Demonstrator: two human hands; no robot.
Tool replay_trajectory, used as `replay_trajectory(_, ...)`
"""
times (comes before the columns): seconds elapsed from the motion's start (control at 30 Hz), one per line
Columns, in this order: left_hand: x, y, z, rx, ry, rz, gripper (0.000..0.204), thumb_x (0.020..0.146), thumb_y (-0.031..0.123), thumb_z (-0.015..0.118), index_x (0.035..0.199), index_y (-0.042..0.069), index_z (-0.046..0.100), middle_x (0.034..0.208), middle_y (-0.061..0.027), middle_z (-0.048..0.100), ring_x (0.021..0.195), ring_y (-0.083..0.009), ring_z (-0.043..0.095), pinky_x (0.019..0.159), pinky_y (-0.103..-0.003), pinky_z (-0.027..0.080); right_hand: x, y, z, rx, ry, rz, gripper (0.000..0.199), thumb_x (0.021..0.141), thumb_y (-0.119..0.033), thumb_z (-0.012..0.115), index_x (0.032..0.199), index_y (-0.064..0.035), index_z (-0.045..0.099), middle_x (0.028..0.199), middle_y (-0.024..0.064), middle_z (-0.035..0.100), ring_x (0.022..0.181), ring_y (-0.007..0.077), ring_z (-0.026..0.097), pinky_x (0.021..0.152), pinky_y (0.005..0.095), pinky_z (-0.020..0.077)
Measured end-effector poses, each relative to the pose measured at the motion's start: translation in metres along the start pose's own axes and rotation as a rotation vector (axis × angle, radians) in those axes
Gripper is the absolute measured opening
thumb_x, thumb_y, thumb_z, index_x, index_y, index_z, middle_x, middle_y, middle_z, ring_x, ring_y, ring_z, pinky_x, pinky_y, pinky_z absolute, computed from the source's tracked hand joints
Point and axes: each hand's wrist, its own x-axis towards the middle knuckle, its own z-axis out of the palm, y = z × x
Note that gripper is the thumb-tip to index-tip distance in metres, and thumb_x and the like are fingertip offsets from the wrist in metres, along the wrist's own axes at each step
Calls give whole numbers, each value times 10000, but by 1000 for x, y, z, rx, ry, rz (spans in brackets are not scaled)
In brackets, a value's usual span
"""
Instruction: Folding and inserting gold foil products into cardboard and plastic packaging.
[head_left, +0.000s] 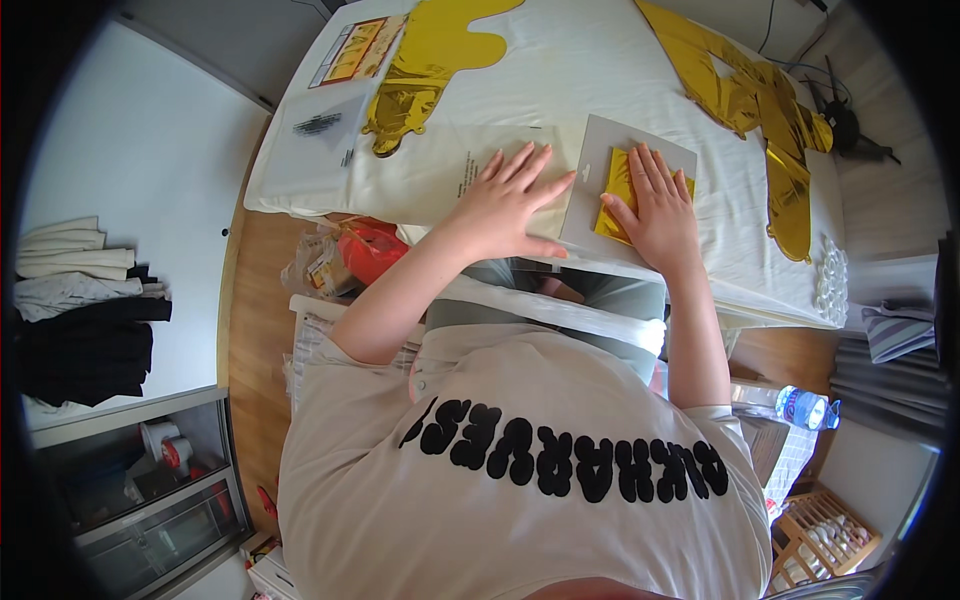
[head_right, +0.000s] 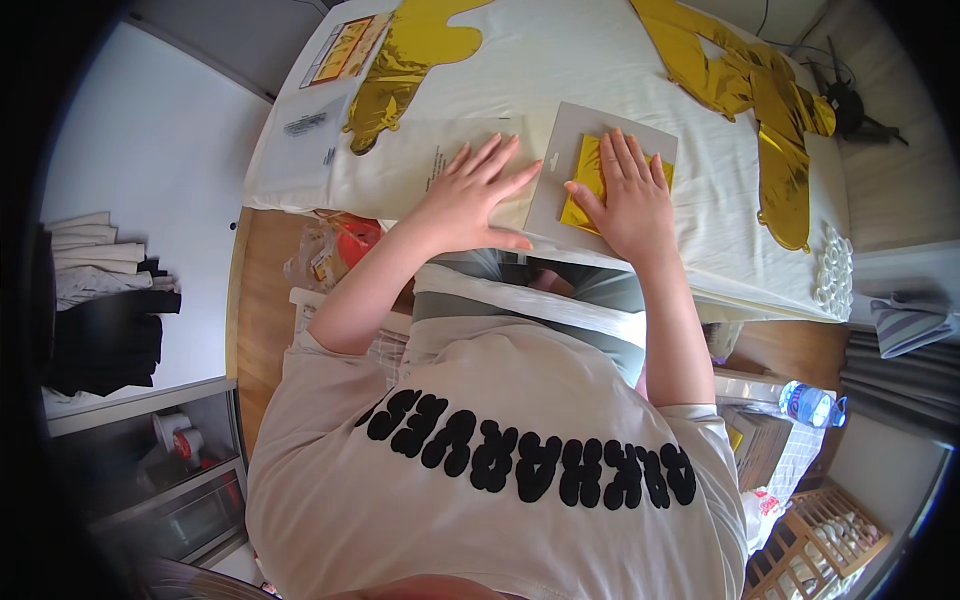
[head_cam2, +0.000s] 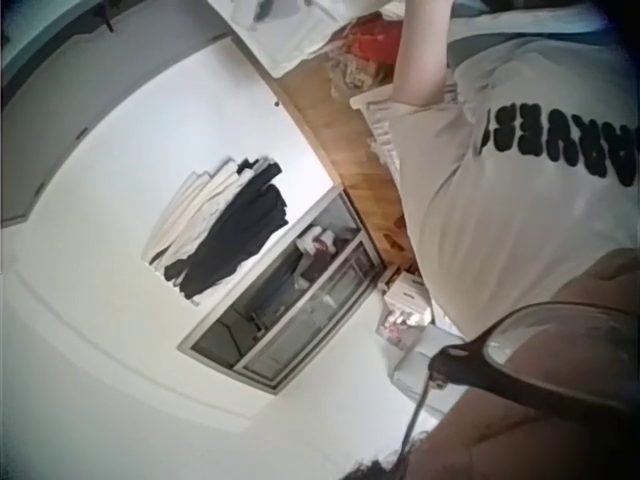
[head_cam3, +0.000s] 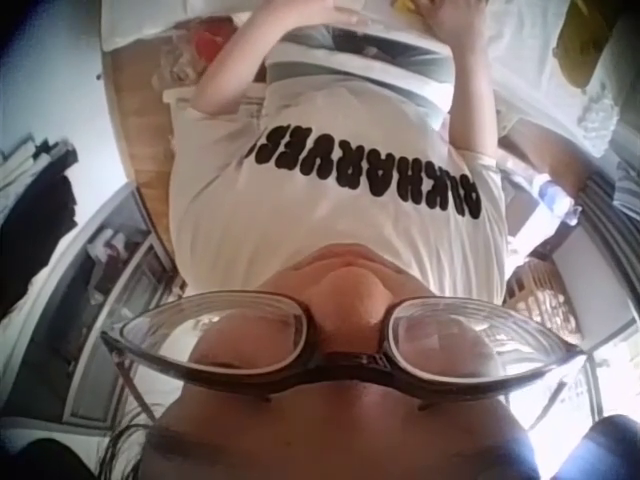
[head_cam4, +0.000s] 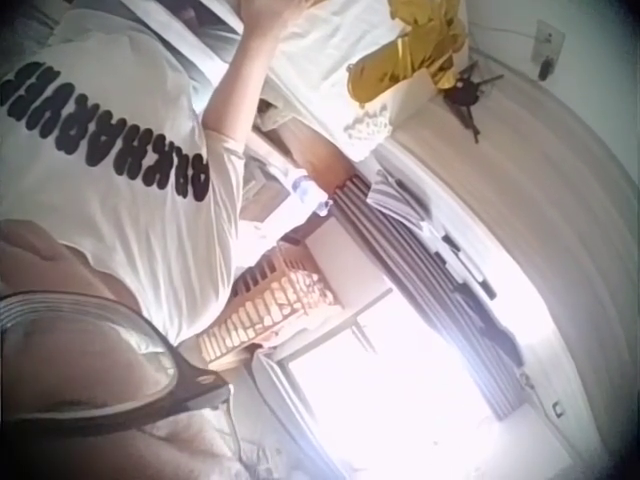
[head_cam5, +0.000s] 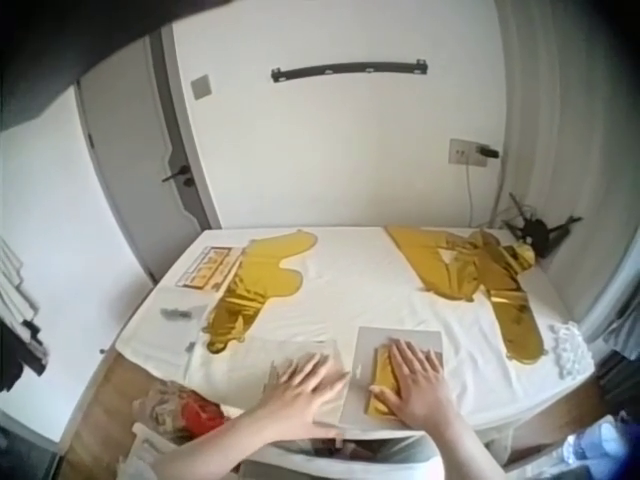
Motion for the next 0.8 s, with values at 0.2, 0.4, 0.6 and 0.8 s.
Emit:
replay_trajectory(0.2,9,13,3,-9,20,-50,1139,756,836,678,1657,250,300,1697,-225,246,1586,-406,206,1256,-615,208,0,1,1,20,23,-10,827,1020,-664,478,1602,-82,397,1670,117,376,1575,282,284,1288,490,196)
replay_trajectory(0.4,20,15,4,-41,17,-57,1206,766,872,628,1667,165,251,1698,-224,245,1585,-404,209,1258,-609,204,-1,1,0,31,36,5,813,1023,-644,490,1600,-79,399,1665,122,384,1570,288,295,1285,495,201)
replay_trajectory(0.6,35,5,14,-72,20,-198,1187,842,922,428,1652,72,252,1697,-223,263,1590,-366,224,1277,-569,170,0,-1,-1,44,26,11,808,1023,-641,491,1601,-83,401,1666,120,383,1572,286,291,1287,490,196)
replay_trajectory(0.8,40,8,13,-349,119,-93,1019,946,793,470,1628,53,310,1688,-208,295,1586,-356,239,1272,-577,178,-1,-1,0,36,32,14,807,1026,-647,480,1597,-82,407,1667,121,380,1575,285,283,1289,486,190)
